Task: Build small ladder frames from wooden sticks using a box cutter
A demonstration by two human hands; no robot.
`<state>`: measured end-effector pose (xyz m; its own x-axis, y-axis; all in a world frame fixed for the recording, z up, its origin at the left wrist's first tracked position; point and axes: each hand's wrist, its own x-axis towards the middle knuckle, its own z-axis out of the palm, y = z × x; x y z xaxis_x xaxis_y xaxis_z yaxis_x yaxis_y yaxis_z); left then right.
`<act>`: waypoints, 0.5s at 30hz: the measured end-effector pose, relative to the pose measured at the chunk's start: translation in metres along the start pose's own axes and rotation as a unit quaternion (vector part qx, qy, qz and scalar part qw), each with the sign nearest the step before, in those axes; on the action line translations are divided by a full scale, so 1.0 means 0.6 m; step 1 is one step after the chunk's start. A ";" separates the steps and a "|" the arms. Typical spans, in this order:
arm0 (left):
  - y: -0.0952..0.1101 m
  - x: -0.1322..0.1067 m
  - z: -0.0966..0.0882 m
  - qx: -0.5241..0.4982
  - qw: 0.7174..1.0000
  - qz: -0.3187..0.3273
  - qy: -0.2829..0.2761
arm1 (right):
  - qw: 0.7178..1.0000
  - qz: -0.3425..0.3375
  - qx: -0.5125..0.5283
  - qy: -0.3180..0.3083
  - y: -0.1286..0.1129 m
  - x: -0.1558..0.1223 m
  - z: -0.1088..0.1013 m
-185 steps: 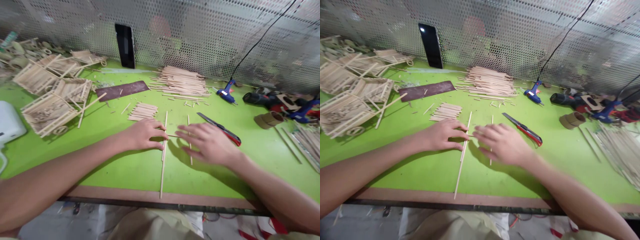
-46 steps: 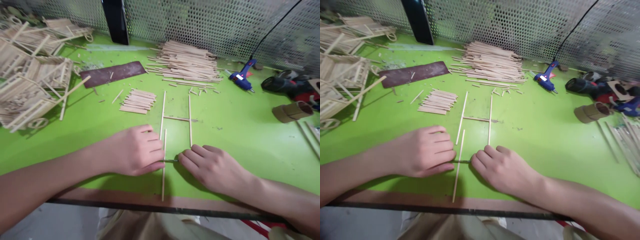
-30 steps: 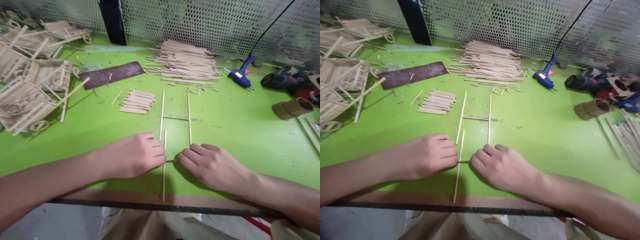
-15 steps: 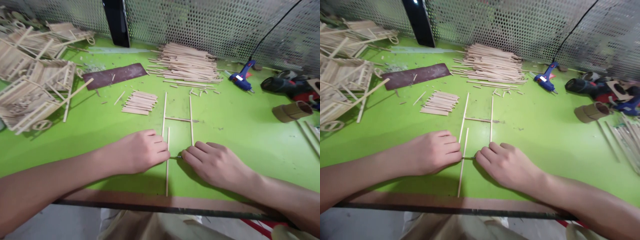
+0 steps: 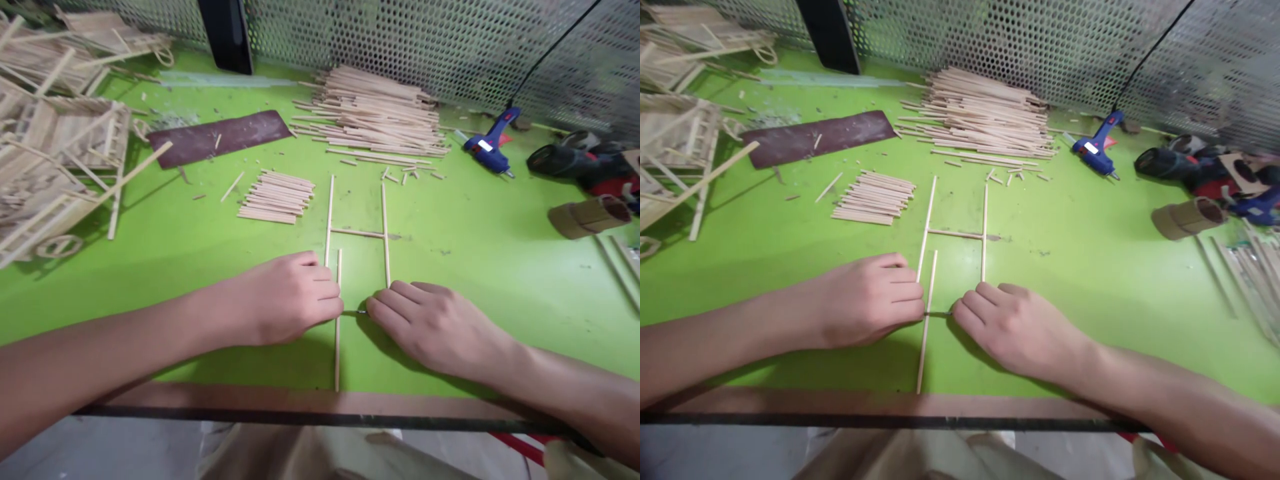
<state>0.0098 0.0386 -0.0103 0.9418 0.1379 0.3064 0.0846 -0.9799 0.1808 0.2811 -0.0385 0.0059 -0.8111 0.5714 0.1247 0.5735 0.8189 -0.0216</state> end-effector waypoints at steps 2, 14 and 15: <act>-0.002 -0.001 0.000 0.007 1.000 0.009 0.003 | 1.000 -0.002 -0.003 -0.003 -0.001 0.001 0.000; -0.004 -0.017 -0.014 0.070 0.997 0.024 -0.006 | 0.999 -0.010 -0.027 0.017 -0.006 0.023 0.007; -0.003 -0.017 -0.014 0.076 0.997 0.021 -0.007 | 0.999 -0.010 -0.033 0.022 -0.006 0.024 0.008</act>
<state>-0.0026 0.0403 -0.0058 0.9498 0.0962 0.2978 0.0931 -0.9954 0.0244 0.2670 -0.0330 0.0029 -0.8174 0.5512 0.1673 0.5650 0.8237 0.0470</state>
